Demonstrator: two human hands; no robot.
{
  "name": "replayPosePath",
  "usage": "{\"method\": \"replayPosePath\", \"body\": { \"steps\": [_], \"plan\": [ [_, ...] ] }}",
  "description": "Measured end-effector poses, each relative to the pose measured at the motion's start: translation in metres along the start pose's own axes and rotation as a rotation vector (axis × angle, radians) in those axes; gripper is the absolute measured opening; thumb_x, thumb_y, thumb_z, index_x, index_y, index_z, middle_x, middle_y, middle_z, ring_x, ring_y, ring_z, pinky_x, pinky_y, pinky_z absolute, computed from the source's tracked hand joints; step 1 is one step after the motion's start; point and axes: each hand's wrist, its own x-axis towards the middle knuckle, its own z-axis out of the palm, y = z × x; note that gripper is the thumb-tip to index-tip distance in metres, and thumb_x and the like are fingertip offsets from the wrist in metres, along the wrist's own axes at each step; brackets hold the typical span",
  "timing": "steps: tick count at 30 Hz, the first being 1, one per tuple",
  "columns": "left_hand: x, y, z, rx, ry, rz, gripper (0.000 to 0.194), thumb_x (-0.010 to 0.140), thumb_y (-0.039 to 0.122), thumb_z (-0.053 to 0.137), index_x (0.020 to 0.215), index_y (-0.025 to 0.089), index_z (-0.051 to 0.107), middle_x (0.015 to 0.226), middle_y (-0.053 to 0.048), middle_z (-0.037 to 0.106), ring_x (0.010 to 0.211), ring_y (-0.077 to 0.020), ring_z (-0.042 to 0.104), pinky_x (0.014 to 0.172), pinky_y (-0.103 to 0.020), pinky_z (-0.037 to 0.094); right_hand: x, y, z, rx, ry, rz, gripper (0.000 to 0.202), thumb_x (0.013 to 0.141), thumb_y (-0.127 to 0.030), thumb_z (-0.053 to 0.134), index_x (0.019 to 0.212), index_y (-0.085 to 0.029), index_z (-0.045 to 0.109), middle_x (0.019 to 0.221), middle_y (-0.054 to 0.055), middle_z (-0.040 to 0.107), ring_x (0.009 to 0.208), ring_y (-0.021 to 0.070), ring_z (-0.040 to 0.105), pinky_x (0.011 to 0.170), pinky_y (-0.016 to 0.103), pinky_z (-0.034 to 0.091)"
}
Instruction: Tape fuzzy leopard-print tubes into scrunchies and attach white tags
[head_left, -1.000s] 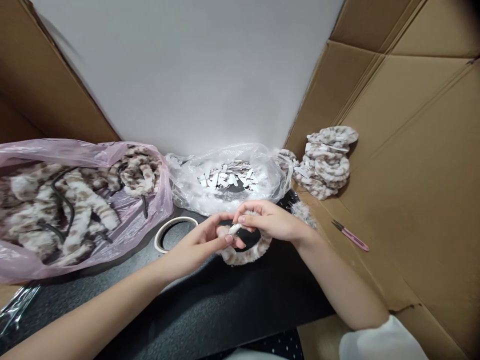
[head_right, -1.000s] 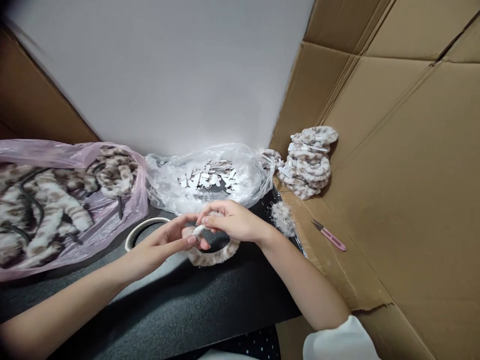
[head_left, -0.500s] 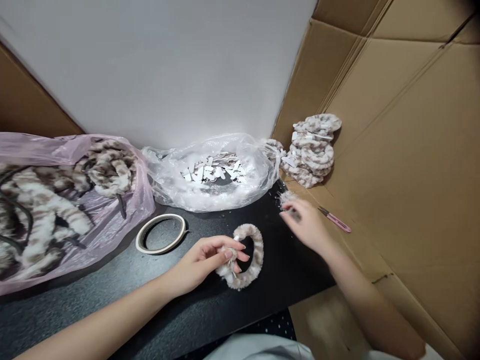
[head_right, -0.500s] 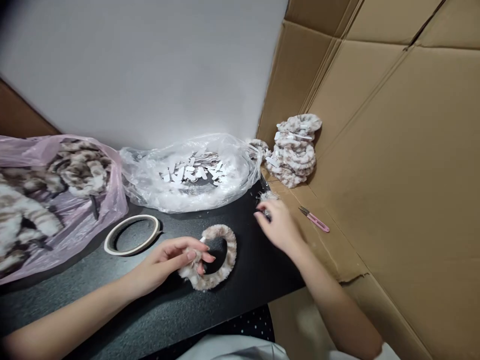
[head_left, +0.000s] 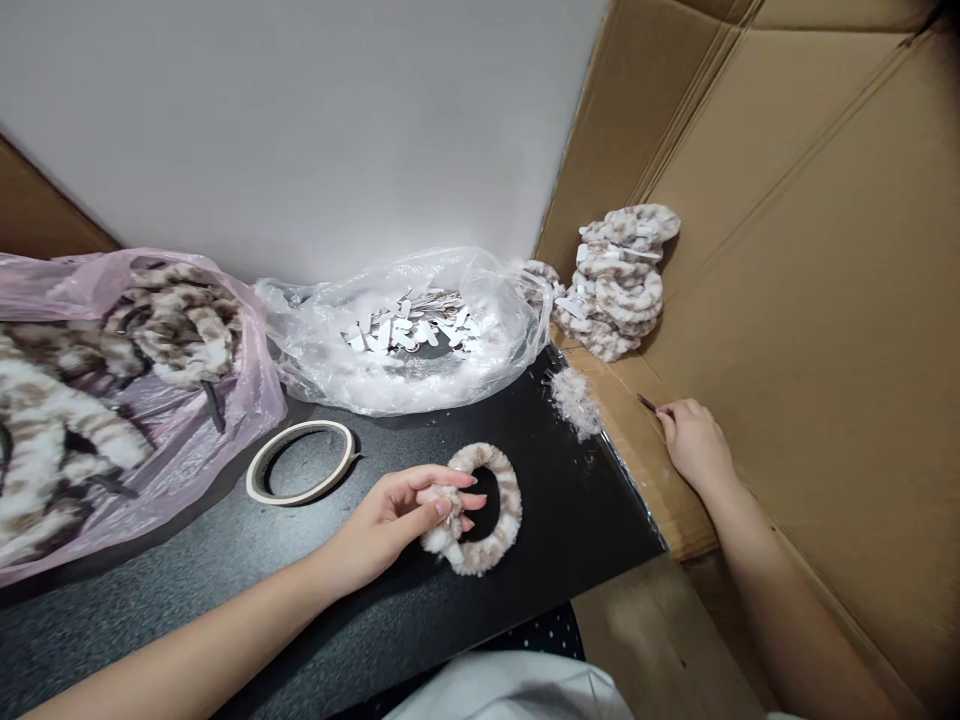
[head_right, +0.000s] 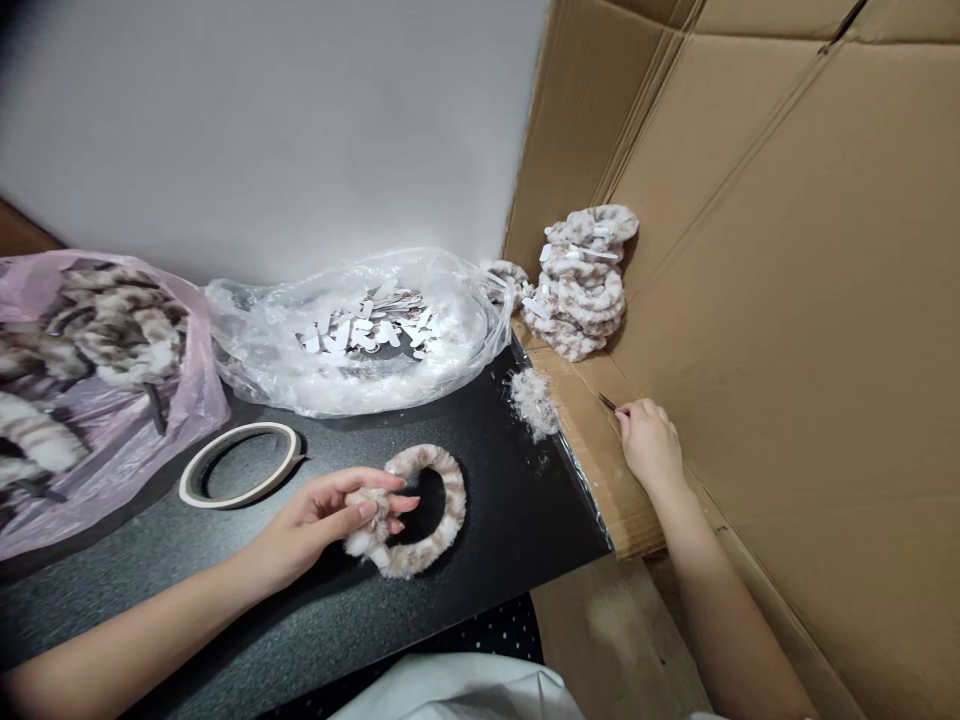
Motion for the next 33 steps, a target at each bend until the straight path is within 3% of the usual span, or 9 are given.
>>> {"method": "replayPosePath", "body": {
  "steps": [4, 7, 10, 13, 15, 17, 20, 26, 33],
  "plan": [
    [0.001, -0.002, -0.002, 0.007, 0.022, -0.002, 0.029, 0.079, 0.038, 0.072, 0.096, 0.015, 0.067, 0.096, -0.011, 0.077, 0.082, -0.0185, 0.072, 0.073, -0.027, 0.056, 0.005, 0.005, 0.002, 0.026, 0.015, 0.021, 0.029, 0.093, -0.025, 0.035, 0.088, -0.013, 0.060, 0.090, 0.018, 0.064, 0.083, 0.0279, 0.057, 0.076, 0.040, 0.044],
    [0.002, -0.004, -0.003, 0.012, 0.031, 0.007, 0.030, 0.081, 0.042, 0.069, 0.094, 0.014, 0.068, 0.092, -0.011, 0.077, 0.082, -0.0190, 0.072, 0.074, -0.027, 0.056, 0.006, -0.007, -0.007, 0.197, 0.056, 0.125, 0.023, 0.092, -0.027, 0.035, 0.083, -0.017, 0.054, 0.080, 0.016, 0.065, 0.074, 0.0257, 0.060, 0.068, 0.037, 0.045],
    [0.003, -0.004, -0.002, 0.025, 0.052, -0.008, 0.032, 0.080, 0.041, 0.071, 0.095, 0.014, 0.067, 0.093, -0.012, 0.077, 0.081, -0.0183, 0.072, 0.073, -0.026, 0.056, -0.003, -0.045, -0.031, 0.535, 0.067, 0.146, 0.020, 0.095, -0.031, 0.033, 0.087, -0.020, 0.047, 0.071, 0.008, 0.065, 0.061, 0.0199, 0.061, 0.060, 0.030, 0.045],
    [0.003, -0.005, -0.002, 0.050, 0.074, -0.025, 0.035, 0.078, 0.040, 0.073, 0.101, 0.014, 0.067, 0.094, -0.011, 0.077, 0.082, -0.0173, 0.072, 0.075, -0.025, 0.055, -0.025, -0.101, -0.062, 0.693, 0.002, 0.026, 0.024, 0.096, -0.038, 0.039, 0.083, -0.021, 0.049, 0.062, 0.001, 0.062, 0.054, 0.0166, 0.059, 0.052, 0.025, 0.041],
    [0.003, -0.005, -0.003, 0.050, 0.077, -0.034, 0.037, 0.078, 0.040, 0.073, 0.104, 0.015, 0.066, 0.097, -0.011, 0.076, 0.083, -0.0170, 0.072, 0.077, -0.025, 0.055, -0.041, -0.138, -0.078, 0.769, -0.114, -0.111, 0.025, 0.097, -0.035, 0.040, 0.080, -0.020, 0.052, 0.061, 0.000, 0.061, 0.052, 0.0146, 0.058, 0.050, 0.024, 0.039],
    [0.003, -0.006, -0.002, 0.040, 0.071, -0.044, 0.038, 0.078, 0.039, 0.073, 0.106, 0.015, 0.065, 0.099, -0.011, 0.076, 0.085, -0.0169, 0.072, 0.078, -0.025, 0.055, -0.054, -0.168, -0.085, 0.865, -0.177, -0.240, 0.022, 0.098, -0.028, 0.038, 0.091, -0.020, 0.058, 0.071, 0.001, 0.065, 0.061, 0.0145, 0.061, 0.057, 0.024, 0.043],
    [0.003, -0.006, -0.002, 0.035, 0.054, -0.040, 0.042, 0.077, 0.039, 0.074, 0.111, 0.016, 0.063, 0.100, -0.011, 0.076, 0.086, -0.0171, 0.071, 0.079, -0.026, 0.054, -0.065, -0.194, -0.083, 0.912, -0.148, -0.402, 0.021, 0.097, -0.022, 0.040, 0.102, -0.019, 0.060, 0.088, 0.005, 0.067, 0.078, 0.0168, 0.062, 0.070, 0.026, 0.046],
    [0.003, -0.007, -0.002, 0.145, 0.067, 0.025, 0.049, 0.078, 0.040, 0.072, 0.118, 0.013, 0.062, 0.090, -0.009, 0.076, 0.081, -0.0180, 0.070, 0.075, -0.027, 0.053, -0.069, -0.201, -0.068, 0.720, -0.007, -0.551, 0.019, 0.095, -0.025, 0.047, 0.107, -0.015, 0.060, 0.090, 0.008, 0.067, 0.077, 0.0197, 0.058, 0.070, 0.032, 0.045],
    [0.003, -0.006, 0.000, 0.133, 0.085, 0.014, 0.055, 0.078, 0.040, 0.072, 0.123, 0.012, 0.060, 0.088, -0.009, 0.076, 0.081, -0.0182, 0.070, 0.076, -0.028, 0.052, -0.072, -0.200, -0.066, 0.606, 0.060, -0.579, 0.021, 0.096, -0.025, 0.047, 0.109, -0.014, 0.059, 0.087, 0.008, 0.066, 0.073, 0.0198, 0.054, 0.066, 0.032, 0.039]
  ]
}}
